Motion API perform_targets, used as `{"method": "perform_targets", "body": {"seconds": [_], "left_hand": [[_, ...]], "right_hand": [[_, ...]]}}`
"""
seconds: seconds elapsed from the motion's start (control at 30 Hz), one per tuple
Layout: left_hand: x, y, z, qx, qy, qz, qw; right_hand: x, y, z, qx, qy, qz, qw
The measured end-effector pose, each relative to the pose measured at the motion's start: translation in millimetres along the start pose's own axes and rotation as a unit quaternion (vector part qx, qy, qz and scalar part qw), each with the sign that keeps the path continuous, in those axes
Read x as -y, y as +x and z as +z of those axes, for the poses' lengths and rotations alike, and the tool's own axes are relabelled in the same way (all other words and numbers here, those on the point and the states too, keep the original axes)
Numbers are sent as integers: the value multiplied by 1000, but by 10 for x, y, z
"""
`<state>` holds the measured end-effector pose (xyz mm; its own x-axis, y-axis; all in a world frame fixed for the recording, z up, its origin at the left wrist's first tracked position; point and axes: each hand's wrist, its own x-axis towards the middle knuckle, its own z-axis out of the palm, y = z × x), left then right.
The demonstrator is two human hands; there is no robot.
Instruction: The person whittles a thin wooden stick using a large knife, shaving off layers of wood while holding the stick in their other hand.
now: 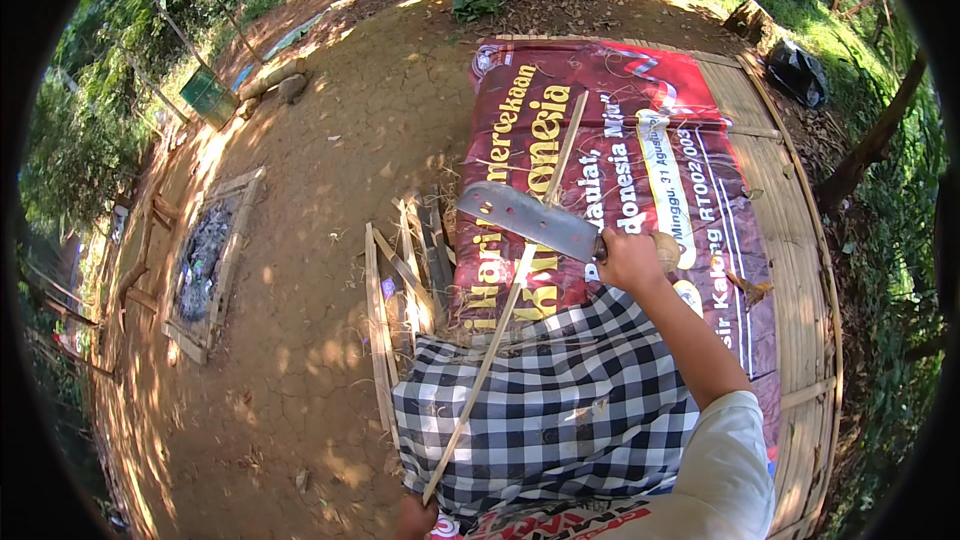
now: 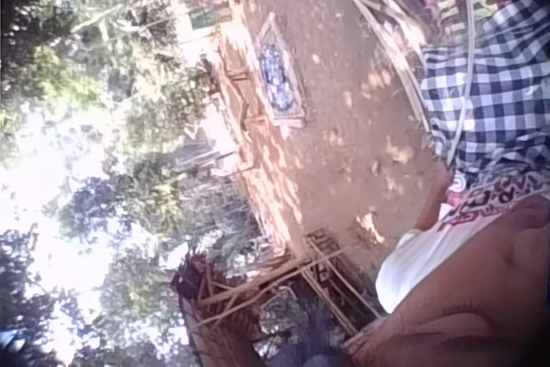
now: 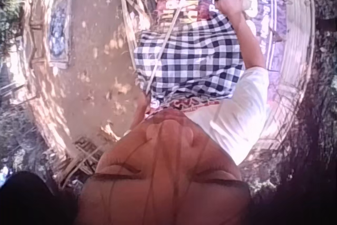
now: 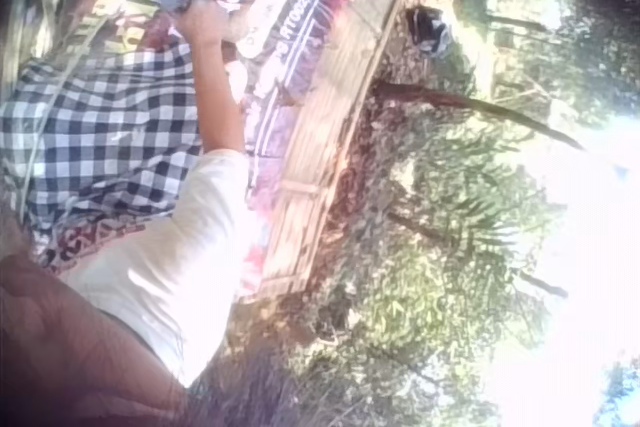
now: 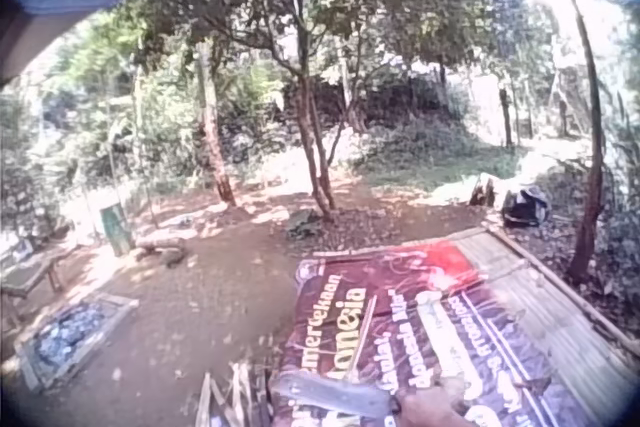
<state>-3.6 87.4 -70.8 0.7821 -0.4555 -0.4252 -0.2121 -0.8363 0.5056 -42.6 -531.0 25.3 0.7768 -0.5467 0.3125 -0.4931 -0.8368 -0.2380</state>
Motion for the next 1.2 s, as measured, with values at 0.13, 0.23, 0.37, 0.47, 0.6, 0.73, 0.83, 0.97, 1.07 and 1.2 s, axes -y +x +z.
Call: {"method": "perform_targets", "body": {"seconds": [0.13,0.23,0.37,0.47,0.6,0.73,0.83,0.97,1.07,1.2], "left_hand": [[118,-8,63,1,2,3,1000],[193,11,113,2,-5,-13,1000],[187,-22,102,-10,31,-27,999],[234,-35,127,-27,67,-19,997],[307,19,260,-1,-5,-36,999],[48,24,146,-4,-48,-23,999],[220,25,224,-36,-65,0,997],[167,44,170,4,-22,-29,999],[23,-25,83,18,8,-79,997],[-173,-21,19,2,18,-69,997]], "right_hand": [[421,-198,-67,60,42,-96,993],[688,-417,27,68,67,-238,967],[1071,-653,52,181,38,-321,929],[1108,-636,118,151,47,-360,920],[613,-169,52,39,28,-374,926],[-225,284,-143,-45,-31,-108,993],[-222,363,-266,-36,-62,-42,997],[7,169,-126,3,-45,-19,999],[393,-33,-148,44,-12,-72,996],[840,-340,-64,91,3,-272,958]]}}
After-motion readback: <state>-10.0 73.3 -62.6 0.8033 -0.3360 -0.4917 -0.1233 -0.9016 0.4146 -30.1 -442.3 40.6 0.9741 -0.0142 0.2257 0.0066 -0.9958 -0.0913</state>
